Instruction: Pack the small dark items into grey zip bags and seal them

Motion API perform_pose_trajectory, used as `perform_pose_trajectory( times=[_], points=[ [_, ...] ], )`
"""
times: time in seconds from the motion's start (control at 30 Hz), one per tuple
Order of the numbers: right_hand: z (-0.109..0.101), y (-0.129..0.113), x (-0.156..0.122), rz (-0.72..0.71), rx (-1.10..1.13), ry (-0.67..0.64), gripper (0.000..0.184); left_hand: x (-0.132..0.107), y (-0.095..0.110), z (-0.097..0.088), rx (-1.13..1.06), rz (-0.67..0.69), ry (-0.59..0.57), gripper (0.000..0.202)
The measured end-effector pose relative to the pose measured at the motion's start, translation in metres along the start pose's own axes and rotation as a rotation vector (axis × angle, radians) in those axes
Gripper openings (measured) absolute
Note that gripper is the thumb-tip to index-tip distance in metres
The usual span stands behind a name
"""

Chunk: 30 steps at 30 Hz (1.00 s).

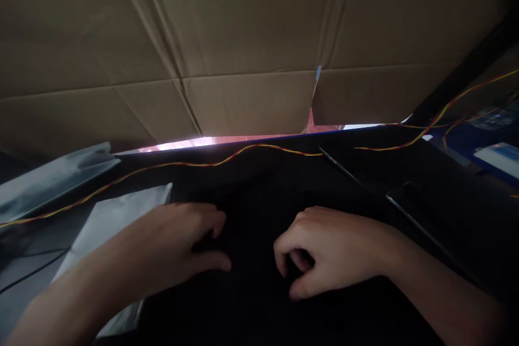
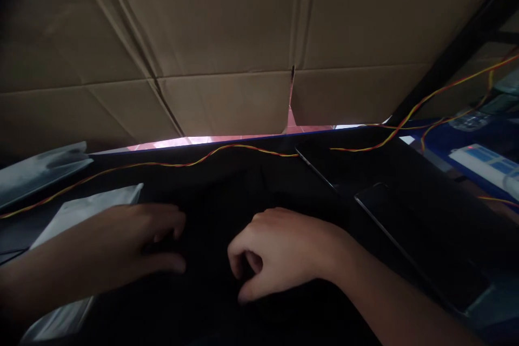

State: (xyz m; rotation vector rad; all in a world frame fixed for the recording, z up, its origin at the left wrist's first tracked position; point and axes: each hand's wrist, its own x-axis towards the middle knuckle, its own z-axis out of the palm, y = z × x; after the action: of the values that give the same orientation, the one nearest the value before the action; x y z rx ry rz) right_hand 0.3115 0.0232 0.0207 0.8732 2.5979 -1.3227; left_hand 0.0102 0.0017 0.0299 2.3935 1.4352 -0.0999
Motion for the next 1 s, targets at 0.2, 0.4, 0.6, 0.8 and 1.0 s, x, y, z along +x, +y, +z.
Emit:
perform_pose_trajectory(
  times=[0.2,0.4,0.6,0.8,1.0],
  points=[
    [0.003,-0.006,-0.003,-0.048,0.083,-0.173,0.02,0.012,-0.018,-0.004,0.361,0.061,0.344,0.026],
    [-0.001,0.002,0.003,-0.104,-0.151,0.384,0.024,0.017,-0.005,0.005,0.165,0.201,0.273,0.023],
    [0.003,0.02,0.007,0.032,-0.41,0.447,0.054,0.014,-0.02,0.013,0.085,0.114,0.24,0.05],
    [0.002,0.013,0.004,0.014,-0.358,0.425,0.086,0.0,0.004,0.011,-0.021,0.157,0.068,0.124],
    [0.014,0.006,0.003,0.04,-0.224,0.22,0.138,-0.008,0.012,0.023,-0.06,0.085,-0.065,0.166]
  ],
)
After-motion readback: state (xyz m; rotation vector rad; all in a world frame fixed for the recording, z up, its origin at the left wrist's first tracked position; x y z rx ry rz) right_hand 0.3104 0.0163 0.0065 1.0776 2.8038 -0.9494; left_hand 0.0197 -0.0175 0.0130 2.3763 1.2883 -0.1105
